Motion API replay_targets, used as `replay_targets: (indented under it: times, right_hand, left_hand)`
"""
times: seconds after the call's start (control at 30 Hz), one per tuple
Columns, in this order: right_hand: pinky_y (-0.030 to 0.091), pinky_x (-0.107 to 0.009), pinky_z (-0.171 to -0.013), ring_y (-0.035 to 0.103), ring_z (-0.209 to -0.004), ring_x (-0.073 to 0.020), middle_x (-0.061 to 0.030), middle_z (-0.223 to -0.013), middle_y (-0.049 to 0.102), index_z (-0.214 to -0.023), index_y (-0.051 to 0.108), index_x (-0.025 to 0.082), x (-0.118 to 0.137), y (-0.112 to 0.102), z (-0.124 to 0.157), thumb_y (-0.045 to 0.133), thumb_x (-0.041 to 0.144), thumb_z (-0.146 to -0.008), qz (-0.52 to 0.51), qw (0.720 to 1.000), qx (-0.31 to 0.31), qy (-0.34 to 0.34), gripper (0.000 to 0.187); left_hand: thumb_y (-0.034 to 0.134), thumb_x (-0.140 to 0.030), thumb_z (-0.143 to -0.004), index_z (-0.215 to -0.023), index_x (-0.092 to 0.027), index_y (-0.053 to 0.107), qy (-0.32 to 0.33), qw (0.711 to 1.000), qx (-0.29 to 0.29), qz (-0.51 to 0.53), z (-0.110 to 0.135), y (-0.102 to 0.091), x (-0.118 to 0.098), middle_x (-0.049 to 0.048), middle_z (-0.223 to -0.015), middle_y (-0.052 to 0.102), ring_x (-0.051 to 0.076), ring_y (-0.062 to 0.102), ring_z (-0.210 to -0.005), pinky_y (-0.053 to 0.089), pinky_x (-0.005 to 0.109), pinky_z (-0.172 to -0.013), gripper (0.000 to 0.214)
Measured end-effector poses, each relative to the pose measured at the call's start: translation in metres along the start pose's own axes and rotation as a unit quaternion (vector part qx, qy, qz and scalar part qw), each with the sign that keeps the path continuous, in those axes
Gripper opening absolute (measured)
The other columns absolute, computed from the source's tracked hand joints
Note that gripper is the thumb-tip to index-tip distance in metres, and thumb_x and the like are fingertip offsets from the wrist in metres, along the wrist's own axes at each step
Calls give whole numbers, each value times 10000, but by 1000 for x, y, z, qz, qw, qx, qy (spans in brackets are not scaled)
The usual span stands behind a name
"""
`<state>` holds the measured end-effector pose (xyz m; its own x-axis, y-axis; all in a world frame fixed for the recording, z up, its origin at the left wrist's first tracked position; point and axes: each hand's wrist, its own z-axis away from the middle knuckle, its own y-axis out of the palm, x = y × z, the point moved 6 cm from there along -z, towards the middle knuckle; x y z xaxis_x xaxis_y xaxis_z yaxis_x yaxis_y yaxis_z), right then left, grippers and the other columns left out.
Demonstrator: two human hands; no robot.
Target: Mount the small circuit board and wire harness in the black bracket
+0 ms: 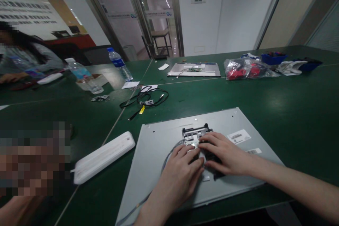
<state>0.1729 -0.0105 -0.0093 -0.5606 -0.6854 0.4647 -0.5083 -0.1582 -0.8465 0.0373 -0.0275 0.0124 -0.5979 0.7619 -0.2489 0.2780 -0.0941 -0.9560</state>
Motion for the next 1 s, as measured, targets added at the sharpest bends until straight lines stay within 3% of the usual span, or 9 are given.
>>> replay_targets:
  times: [0.3,0.57,0.73,1.0]
  right_hand:
    - [379,-443,-1070,403,-1241,-253,-120,-1325,475,-1298,497,195,-2,1,0,631,267,-850,-32,999,1,7,473]
    - [369,-471,-1075,398,-1259,-261,-115,-1345,481,-1373,415,215,-1,-4,-1,625,228,-849,-30,999,-22,2,564]
    - [375,-454,-1069,421,-1247,-244,-99,-1313,515,-1318,461,211,0,-9,-1,597,228,-879,-11,999,-47,-8,460]
    - [416,-429,-1007,486,-1175,-231,-81,-1225,579,-1045,596,195,5,-8,1,567,257,-906,32,996,-77,-37,155]
  left_hand:
    - [490,-208,-939,-1207,-213,568,4,1000,0,5,0,0,0,54,-1215,609,244,513,-1185,349,491,-1072,279]
    - [496,-237,-942,-1256,-206,538,-5,1000,12,-3,0,3,3,53,-1285,582,251,474,-1251,320,492,-1107,319]
    - [488,-219,-942,-1281,-223,523,-5,1000,7,-15,-1,3,3,41,-1349,545,243,452,-1287,320,484,-1119,341]
    - [464,-156,-936,-1379,-215,428,-8,999,7,-51,-1,7,7,47,-1434,476,242,413,-1333,323,493,-1125,448]
